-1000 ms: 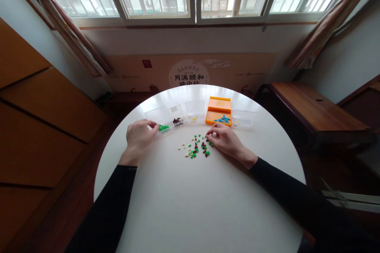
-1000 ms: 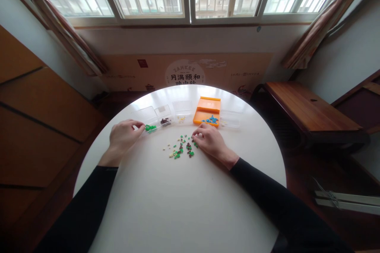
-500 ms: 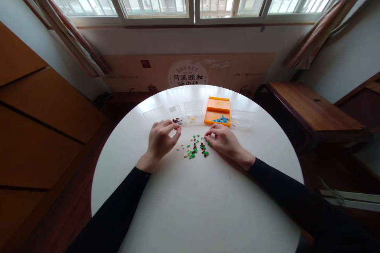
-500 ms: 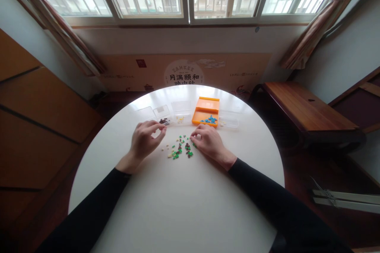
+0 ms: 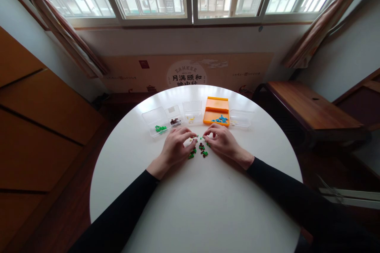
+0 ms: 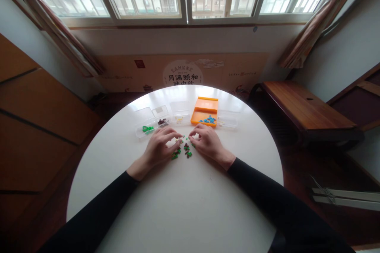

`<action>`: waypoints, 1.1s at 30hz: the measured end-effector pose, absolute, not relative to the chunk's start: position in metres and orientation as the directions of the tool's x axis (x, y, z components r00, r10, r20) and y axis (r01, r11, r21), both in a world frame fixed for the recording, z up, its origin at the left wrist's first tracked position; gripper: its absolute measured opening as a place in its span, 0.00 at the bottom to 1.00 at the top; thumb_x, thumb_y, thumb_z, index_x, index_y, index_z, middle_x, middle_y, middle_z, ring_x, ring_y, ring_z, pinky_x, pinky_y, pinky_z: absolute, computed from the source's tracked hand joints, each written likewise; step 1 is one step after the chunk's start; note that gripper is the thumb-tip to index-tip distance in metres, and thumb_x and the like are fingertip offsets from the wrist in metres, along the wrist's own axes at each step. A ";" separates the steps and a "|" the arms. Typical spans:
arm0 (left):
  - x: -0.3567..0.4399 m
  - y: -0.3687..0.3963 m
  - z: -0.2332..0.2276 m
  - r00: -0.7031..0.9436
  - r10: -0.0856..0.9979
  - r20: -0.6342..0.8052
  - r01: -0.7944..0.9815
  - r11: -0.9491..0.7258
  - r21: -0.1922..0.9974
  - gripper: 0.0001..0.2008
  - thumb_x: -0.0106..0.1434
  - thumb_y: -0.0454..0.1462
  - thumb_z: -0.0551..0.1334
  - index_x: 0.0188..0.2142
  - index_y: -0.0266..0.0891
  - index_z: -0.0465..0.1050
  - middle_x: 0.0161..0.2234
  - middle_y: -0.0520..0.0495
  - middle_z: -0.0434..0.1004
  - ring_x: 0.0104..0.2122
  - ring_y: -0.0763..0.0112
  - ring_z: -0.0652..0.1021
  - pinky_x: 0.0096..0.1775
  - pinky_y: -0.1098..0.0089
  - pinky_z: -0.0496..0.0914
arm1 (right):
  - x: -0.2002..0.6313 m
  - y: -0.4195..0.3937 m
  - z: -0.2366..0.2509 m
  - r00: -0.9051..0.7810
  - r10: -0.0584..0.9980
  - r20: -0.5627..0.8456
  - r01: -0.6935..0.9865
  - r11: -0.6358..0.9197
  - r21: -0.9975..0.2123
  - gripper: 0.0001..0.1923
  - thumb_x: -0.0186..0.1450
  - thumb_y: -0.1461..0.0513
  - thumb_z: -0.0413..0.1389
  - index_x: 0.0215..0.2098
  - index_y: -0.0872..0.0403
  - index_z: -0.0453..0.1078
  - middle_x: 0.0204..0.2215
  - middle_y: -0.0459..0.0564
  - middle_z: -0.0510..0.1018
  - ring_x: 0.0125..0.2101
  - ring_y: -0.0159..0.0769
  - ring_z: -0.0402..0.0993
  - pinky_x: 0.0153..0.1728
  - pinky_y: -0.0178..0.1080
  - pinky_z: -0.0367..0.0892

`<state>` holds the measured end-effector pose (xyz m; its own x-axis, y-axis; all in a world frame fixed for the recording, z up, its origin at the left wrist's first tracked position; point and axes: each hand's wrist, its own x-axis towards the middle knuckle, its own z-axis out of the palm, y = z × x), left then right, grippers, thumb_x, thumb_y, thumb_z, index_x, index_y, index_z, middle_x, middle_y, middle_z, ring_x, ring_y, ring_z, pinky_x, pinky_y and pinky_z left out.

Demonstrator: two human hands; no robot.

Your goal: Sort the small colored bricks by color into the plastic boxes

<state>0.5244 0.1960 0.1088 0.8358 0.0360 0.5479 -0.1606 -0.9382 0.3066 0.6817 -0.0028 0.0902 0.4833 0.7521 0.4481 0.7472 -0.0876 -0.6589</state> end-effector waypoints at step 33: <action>0.521 0.211 0.116 0.769 0.163 0.618 -0.019 -0.961 0.276 0.07 0.74 0.43 0.69 0.40 0.47 0.87 0.40 0.49 0.89 0.40 0.62 0.85 0.49 0.56 0.70 | 0.675 -0.008 0.100 0.413 0.761 0.501 0.687 0.101 -0.720 0.05 0.75 0.62 0.64 0.46 0.48 0.84 0.42 0.50 0.83 0.40 0.39 0.78 0.43 0.42 0.76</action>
<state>0.5212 0.2111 0.1162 0.7688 0.1626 0.6185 -0.0191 -0.9609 0.2764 0.6750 -0.0077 0.1003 0.4132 0.7605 0.5009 0.6869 0.1009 -0.7197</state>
